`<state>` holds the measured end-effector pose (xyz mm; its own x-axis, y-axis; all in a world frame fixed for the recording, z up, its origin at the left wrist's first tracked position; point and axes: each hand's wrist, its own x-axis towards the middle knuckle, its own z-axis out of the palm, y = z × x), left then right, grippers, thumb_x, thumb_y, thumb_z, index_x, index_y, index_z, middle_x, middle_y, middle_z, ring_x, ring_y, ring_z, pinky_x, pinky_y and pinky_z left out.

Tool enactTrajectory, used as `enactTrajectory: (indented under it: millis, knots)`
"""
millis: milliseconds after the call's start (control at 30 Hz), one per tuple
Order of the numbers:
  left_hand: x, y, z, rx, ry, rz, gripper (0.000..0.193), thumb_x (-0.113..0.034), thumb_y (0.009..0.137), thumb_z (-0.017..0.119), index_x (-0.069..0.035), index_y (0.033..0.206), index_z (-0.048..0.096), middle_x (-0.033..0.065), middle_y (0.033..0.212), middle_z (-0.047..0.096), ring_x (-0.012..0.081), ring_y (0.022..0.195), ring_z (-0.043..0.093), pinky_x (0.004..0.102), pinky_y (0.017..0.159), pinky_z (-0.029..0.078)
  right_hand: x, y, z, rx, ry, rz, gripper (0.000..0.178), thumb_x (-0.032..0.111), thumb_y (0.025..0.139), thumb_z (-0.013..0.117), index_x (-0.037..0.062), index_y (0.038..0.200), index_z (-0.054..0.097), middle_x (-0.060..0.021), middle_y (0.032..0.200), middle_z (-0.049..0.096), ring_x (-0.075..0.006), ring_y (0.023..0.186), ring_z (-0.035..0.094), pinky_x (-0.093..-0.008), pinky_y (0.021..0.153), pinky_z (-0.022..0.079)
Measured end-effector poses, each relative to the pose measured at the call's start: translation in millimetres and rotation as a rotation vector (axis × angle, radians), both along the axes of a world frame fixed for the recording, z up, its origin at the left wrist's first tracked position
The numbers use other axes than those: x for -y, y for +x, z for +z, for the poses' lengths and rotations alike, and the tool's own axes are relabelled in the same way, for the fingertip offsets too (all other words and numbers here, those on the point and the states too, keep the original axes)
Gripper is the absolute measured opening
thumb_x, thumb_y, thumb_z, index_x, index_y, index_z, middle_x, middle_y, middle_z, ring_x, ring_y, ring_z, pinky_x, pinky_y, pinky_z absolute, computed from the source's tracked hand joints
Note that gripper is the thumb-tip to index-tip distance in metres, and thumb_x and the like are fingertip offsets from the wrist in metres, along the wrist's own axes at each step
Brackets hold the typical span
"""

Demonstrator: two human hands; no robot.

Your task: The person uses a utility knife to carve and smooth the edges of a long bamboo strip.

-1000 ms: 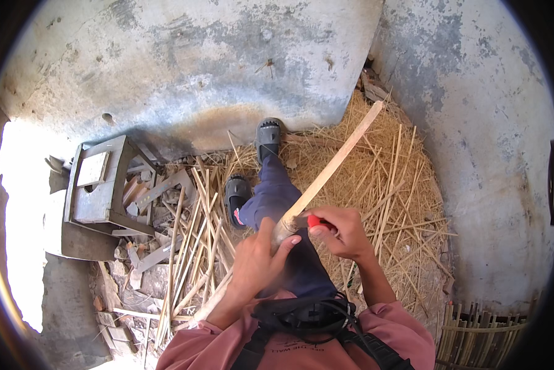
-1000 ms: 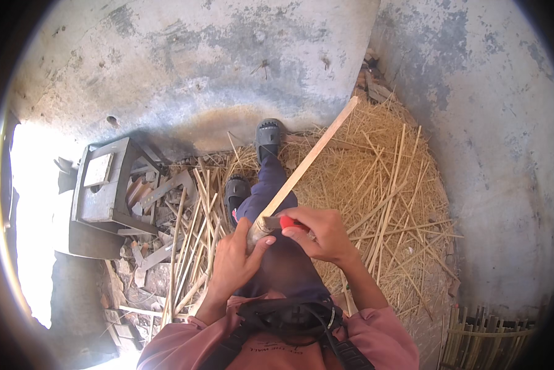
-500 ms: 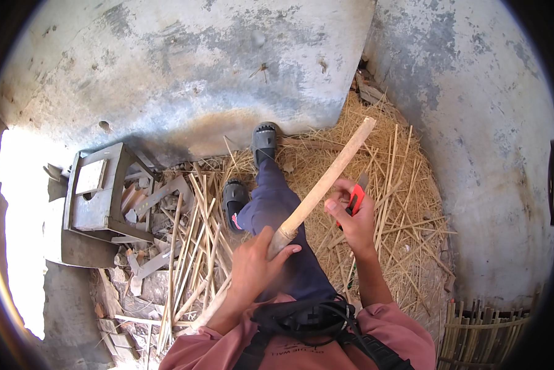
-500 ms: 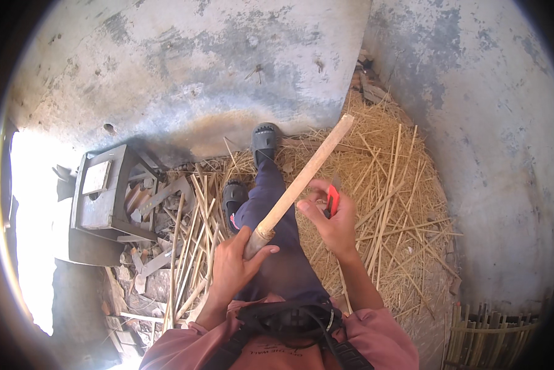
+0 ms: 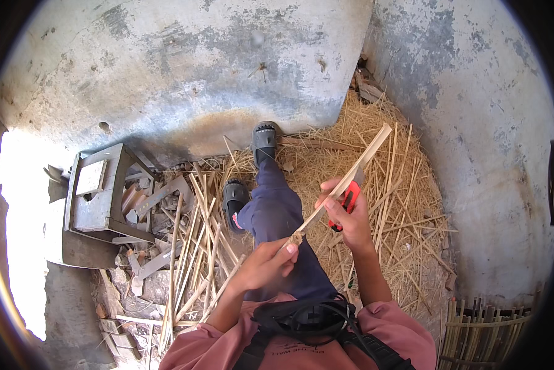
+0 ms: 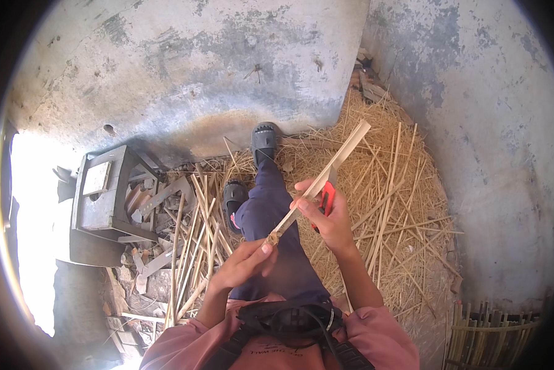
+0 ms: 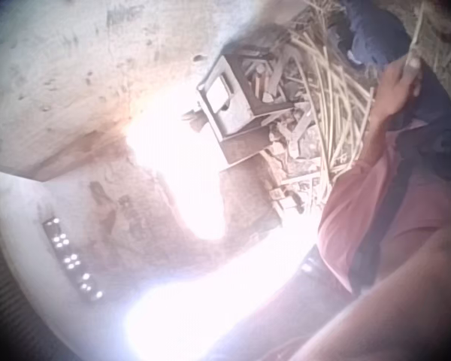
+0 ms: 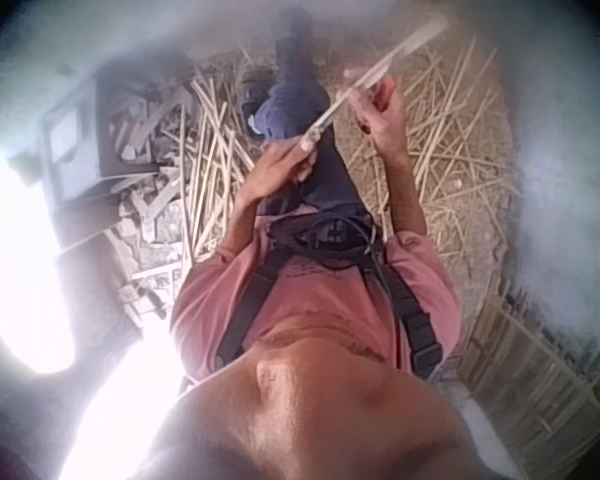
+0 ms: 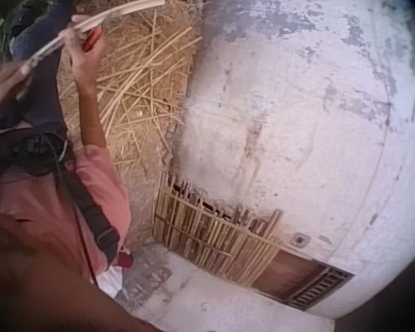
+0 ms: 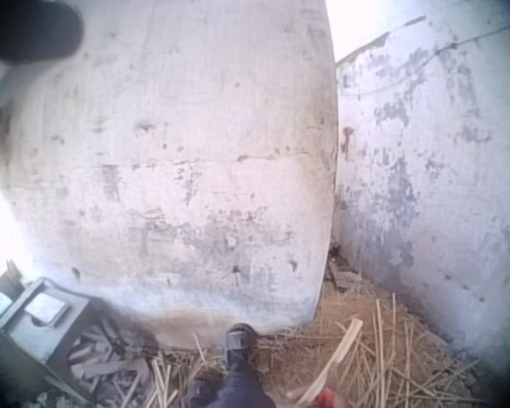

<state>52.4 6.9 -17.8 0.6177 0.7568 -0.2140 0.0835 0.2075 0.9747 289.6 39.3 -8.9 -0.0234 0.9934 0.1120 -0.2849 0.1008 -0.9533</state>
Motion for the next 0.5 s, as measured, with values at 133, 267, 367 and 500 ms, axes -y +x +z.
enactTrajectory:
  millis: [133,267,367,500]
  knots:
    - [-3,-6,-1,0.11,-0.215,-0.103,0.056,-0.053,0.111,0.042,-0.004,0.09,0.06,0.0013,0.072,0.055,0.0094,0.065,0.048,0.0257,0.059,0.038,1,2,-6,0.061,0.037,-0.025,0.035,0.01,0.095,0.075,-0.0034,0.124,0.062,-0.0096,0.102,0.071,-0.0177,0.095,0.073,-0.0289,0.08,0.056]
    - [-2,-11,-13,0.2,-0.359,-0.133,0.068,-0.066,0.106,0.039,-0.005,0.087,0.06,0.0019,0.069,0.055,0.0087,0.054,0.045,0.0242,0.05,0.034,3,-2,-1,-0.022,0.022,0.025,0.04,0.015,0.094,0.078,-0.0042,0.125,0.062,-0.0114,0.101,0.073,-0.021,0.097,0.075,-0.0304,0.081,0.058]
    - [1,-6,-11,0.222,-0.415,-0.071,0.079,-0.076,0.101,0.037,-0.004,0.076,0.057,0.0027,0.062,0.051,0.0085,0.042,0.042,0.0238,0.04,0.033,1,0,-1,-0.127,-0.001,0.106,0.045,0.019,0.093,0.08,-0.0046,0.127,0.061,-0.0132,0.103,0.074,-0.0235,0.1,0.075,-0.0316,0.082,0.059]
    - [3,-7,-9,0.236,-0.495,-0.051,0.077,-0.078,0.099,0.041,-0.005,0.08,0.056,0.0018,0.062,0.047,0.0087,0.042,0.042,0.0241,0.038,0.033,0,-1,-4,-0.153,0.021,0.128,0.049,0.024,0.092,0.082,-0.0046,0.127,0.062,-0.0146,0.104,0.074,-0.0252,0.1,0.076,-0.0329,0.083,0.059]
